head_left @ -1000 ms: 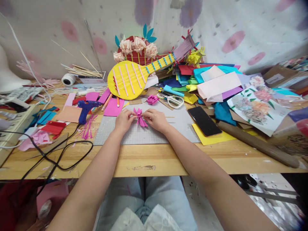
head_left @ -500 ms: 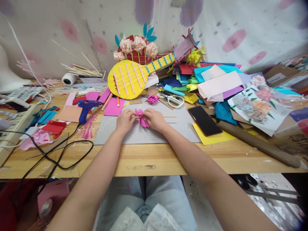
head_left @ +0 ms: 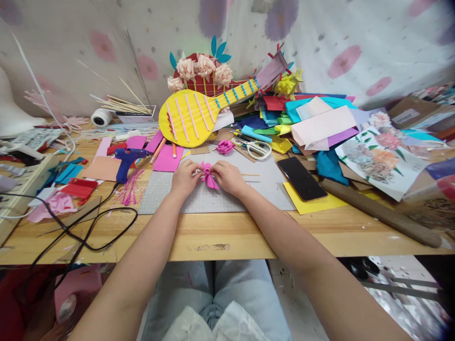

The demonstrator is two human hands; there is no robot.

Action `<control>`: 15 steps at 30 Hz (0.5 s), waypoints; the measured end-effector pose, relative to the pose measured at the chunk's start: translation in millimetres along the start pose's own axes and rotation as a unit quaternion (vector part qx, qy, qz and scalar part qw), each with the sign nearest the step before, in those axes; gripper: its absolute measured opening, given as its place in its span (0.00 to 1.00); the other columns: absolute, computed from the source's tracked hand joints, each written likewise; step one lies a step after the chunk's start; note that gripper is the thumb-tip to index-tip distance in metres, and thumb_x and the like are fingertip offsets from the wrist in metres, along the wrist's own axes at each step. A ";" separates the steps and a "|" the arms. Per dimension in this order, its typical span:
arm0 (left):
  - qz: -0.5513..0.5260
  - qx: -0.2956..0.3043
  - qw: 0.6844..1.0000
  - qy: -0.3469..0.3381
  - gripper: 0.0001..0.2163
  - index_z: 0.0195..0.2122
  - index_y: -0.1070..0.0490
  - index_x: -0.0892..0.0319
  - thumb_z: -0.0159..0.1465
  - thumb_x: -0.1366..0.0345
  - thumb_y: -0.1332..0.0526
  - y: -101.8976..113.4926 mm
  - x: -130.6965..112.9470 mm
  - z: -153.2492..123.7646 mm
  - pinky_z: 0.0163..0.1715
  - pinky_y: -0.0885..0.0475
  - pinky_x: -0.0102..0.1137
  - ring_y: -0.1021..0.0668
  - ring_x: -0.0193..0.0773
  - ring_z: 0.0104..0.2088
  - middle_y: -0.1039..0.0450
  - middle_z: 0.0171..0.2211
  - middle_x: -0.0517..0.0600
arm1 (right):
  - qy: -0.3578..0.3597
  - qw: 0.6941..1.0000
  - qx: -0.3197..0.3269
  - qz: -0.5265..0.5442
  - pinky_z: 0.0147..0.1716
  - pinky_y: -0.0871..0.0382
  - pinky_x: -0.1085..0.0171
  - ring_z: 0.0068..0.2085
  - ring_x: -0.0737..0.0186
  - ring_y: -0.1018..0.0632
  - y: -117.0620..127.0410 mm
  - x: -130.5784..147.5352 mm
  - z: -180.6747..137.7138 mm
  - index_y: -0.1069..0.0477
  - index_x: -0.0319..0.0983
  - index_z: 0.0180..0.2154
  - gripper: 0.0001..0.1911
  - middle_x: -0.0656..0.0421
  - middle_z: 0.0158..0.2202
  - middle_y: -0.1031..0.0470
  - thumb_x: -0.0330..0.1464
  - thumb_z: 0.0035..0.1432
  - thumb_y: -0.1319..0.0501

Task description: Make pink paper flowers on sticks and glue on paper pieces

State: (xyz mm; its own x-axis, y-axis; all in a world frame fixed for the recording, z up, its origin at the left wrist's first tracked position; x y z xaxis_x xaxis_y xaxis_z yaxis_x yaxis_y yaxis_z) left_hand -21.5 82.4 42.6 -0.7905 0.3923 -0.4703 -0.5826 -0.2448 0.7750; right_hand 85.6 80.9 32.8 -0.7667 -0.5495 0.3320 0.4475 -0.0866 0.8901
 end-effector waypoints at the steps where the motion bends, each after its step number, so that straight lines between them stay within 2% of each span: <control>1: 0.001 -0.006 1.000 -0.007 0.06 0.32 0.27 0.57 0.57 0.62 0.40 1.4 -2.3 -0.3 0.34 0.36 0.31 0.30 0.35 0.34 0.34 0.29 0.48 | 0.001 1.000 -0.002 -0.001 0.41 0.40 0.66 0.43 0.62 0.30 0.2 0.6 -0.1 0.29 0.38 0.40 0.12 0.55 0.39 0.28 0.30 0.60 0.49; 6: 0.004 -0.006 0.999 -0.038 0.05 0.32 0.27 0.56 0.58 0.65 0.41 0.7 -11.2 -1.0 0.36 0.36 0.31 0.30 0.36 0.36 0.33 0.30 0.49 | 0.007 1.000 -0.005 -0.004 0.41 0.40 0.66 0.43 0.62 0.30 -0.2 0.7 -0.7 0.29 0.38 0.40 0.12 0.54 0.39 0.28 0.31 0.60 0.50; 15: 0.002 -0.007 0.999 -0.043 0.05 0.32 0.26 0.56 0.57 0.65 0.40 0.7 -10.1 -0.3 0.36 0.35 0.30 0.30 0.35 0.35 0.32 0.30 0.49 | 0.019 1.000 -0.017 -0.011 0.40 0.40 0.66 0.43 0.62 0.30 3.7 2.4 -1.4 0.28 0.40 0.41 0.13 0.55 0.40 0.28 0.32 0.60 0.50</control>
State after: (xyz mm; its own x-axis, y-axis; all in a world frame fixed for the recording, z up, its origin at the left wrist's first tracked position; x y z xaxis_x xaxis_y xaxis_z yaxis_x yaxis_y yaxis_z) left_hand -14.0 78.0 47.7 -0.7740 0.4663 -0.4282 -0.5822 -0.2585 0.7709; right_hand 86.0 78.1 36.5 -0.7595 -0.5774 0.2996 0.4466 -0.1280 0.8855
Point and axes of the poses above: each hand's wrist, its own z-axis towards the middle knuckle, its own y-axis out of the back of the hand, x = y × z, the point moved 10 cm from there along z, towards the middle knuckle
